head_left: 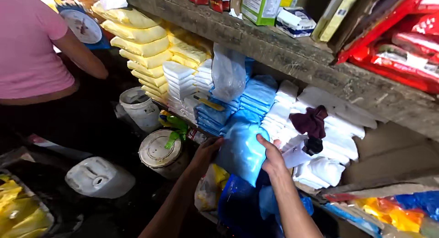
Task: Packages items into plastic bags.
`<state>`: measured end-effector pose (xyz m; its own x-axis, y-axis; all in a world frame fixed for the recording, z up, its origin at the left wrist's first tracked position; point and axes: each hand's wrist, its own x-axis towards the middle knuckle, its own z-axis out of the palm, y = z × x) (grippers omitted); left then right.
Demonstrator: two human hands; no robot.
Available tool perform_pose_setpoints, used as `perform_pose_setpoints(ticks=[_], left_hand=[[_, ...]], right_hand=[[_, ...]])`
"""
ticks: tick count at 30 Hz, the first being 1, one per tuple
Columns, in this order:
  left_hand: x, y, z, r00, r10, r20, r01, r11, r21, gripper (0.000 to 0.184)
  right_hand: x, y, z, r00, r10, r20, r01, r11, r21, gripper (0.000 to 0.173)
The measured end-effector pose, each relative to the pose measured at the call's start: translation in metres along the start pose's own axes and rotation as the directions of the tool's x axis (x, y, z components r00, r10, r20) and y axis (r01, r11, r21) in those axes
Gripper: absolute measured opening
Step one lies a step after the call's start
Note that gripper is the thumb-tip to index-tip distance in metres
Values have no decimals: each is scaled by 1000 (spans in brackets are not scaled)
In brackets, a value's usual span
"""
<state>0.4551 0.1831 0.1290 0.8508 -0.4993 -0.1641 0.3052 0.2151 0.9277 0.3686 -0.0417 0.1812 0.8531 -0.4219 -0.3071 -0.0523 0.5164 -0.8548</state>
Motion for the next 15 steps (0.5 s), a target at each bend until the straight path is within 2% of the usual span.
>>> perform_pose_setpoints(ticks=[2, 5, 7, 10, 13, 14, 15], left_hand=[[7, -33, 2, 985, -3, -174, -13, 995, -94, 50], [22, -72, 41, 956, 31, -292, -74, 988, -137, 67], [40, -79, 76, 929, 149, -338, -173, 984, -40, 85], [86, -92, 117, 805, 356, -475, -292, 934, 205, 96], [109, -98, 144, 738, 422, -526, -220, 888, 405, 93], [112, -99, 150, 723, 422, -546, -188, 882, 432, 92], [115, -99, 155, 706, 425, -566, -167, 877, 450, 92]], right_hand=[[37, -12, 3, 1000, -15, -20, 16, 997, 70, 50], [94, -19, 6, 999, -47, 27, 43, 991, 127, 57], [127, -19, 9, 996, -48, 70, 37, 988, 152, 59], [163, -11, 8, 1000, 8, -25, -5, 993, 116, 64], [189, -6, 0, 982, 55, -180, -66, 996, -56, 72], [192, -10, 2, 974, 46, -223, -92, 976, -197, 74], [191, -15, 5, 966, 17, -258, -123, 907, -402, 75]])
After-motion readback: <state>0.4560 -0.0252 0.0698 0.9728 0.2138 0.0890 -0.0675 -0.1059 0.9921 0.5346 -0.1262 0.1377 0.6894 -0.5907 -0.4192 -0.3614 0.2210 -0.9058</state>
